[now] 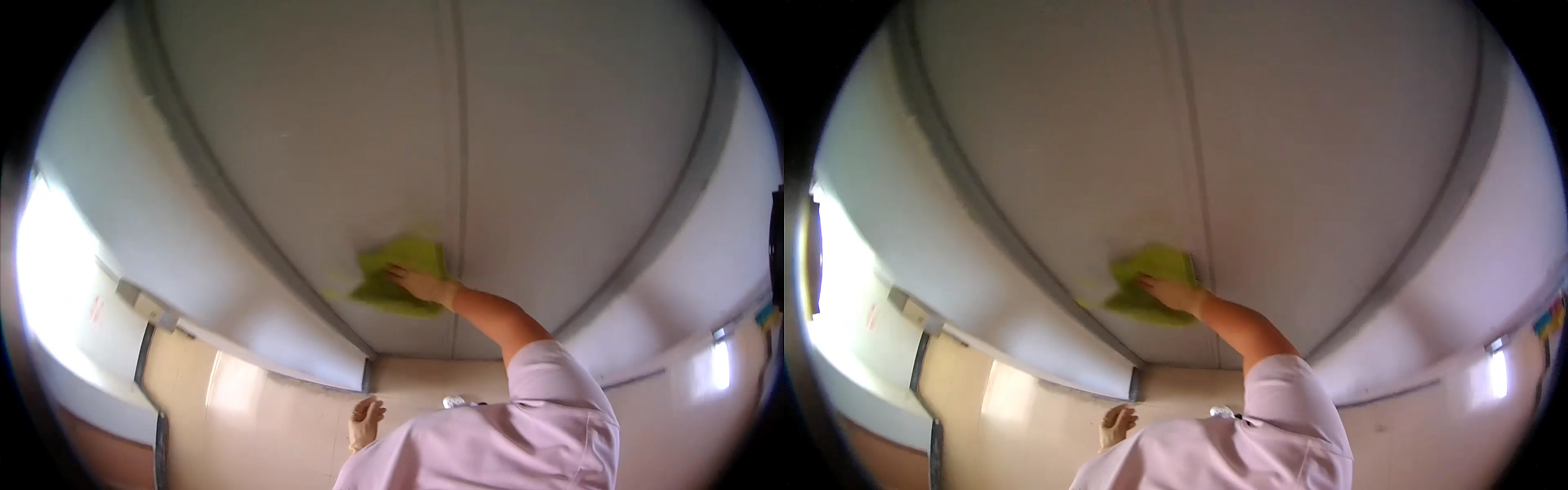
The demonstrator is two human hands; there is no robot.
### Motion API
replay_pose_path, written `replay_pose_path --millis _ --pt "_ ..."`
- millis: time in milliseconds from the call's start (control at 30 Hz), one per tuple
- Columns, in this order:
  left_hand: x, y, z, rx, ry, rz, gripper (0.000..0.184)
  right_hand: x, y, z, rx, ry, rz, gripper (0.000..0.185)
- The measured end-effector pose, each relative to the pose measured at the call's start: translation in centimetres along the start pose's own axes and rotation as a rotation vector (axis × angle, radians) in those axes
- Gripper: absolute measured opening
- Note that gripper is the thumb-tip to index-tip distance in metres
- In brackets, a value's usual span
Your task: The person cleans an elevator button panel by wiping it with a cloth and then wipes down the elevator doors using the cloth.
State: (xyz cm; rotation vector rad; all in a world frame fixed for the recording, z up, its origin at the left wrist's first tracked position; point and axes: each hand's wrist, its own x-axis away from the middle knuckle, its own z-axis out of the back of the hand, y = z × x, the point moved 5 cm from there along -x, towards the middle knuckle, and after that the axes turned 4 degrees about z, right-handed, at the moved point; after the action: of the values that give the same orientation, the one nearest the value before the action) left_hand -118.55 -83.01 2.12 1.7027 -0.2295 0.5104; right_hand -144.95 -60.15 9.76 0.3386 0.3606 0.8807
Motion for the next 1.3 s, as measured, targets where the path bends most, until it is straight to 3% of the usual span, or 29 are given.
replay_pose_path --millis 33,100,133,167,233,267,300,400,500,533,633,800,933,1067,1300 --pt "0.1 -0.2 0.2 0.009 -0.023 -0.007 0.024 -0.2 -0.8 -1.1 -0.197 -0.109 -0.001 0.054" --pt "-0.2 -1.3 0.9 -0.069 0.04 0.018 0.03 -1.4 -0.4 -4.4 -0.151 0.069 0.08 0.053" --pt "0.0 -1.7 1.0 -0.106 0.069 0.053 0.032 -1.3 1.5 -0.7 -0.412 0.102 0.031 0.049" --pt "0.1 -1.9 1.3 -0.05 0.143 0.04 0.032 -2.7 3.3 0.4 -0.653 0.154 -0.154 0.045" --pt "-0.7 -2.3 1.5 -0.104 0.141 0.069 0.036 -3.5 8.4 7.9 -0.252 0.417 -0.144 0.044" --pt "-1.2 -2.8 1.6 -0.105 0.167 0.068 0.038 -3.5 11.0 12.9 -0.218 0.289 -0.255 0.042" --pt "-1.5 -2.8 1.4 -0.106 0.176 0.05 0.039 -2.6 14.6 12.5 0.008 0.596 -0.213 0.04" --pt "-1.2 -1.6 0.9 -0.136 0.177 -0.012 0.041 4.9 21.4 26.3 0.311 0.816 -0.61 0.038" --pt "-1.0 0.1 0.5 -0.166 0.13 -0.081 0.042 15.7 25.5 34.0 0.531 1.045 -0.668 0.037" --pt "-1.0 0.6 0.1 -0.176 0.1 -0.11 0.042 20.2 28.2 33.4 0.522 1.096 -0.759 0.038" --pt "-2.3 -0.5 -0.2 -0.148 0.057 -0.089 0.041 30.2 30.0 28.2 0.628 0.946 -0.967 0.037" --pt "-1.8 0.7 0.0 -0.275 0.027 -0.056 0.041 37.4 28.7 15.0 0.265 0.532 -1.316 0.035" --pt "-2.4 1.5 1.0 -0.372 0.111 -0.043 0.039 35.9 27.6 12.8 0.185 0.486 -1.315 0.034" --pt "-1.5 1.8 1.1 -0.232 0.139 -0.058 0.038 30.3 28.5 15.7 0.216 0.582 -1.216 0.033" --pt "0.2 -1.7 3.3 -0.23 0.28 -0.008 0.044 11.3 29.5 28.0 0.346 0.947 -0.724 0.032"
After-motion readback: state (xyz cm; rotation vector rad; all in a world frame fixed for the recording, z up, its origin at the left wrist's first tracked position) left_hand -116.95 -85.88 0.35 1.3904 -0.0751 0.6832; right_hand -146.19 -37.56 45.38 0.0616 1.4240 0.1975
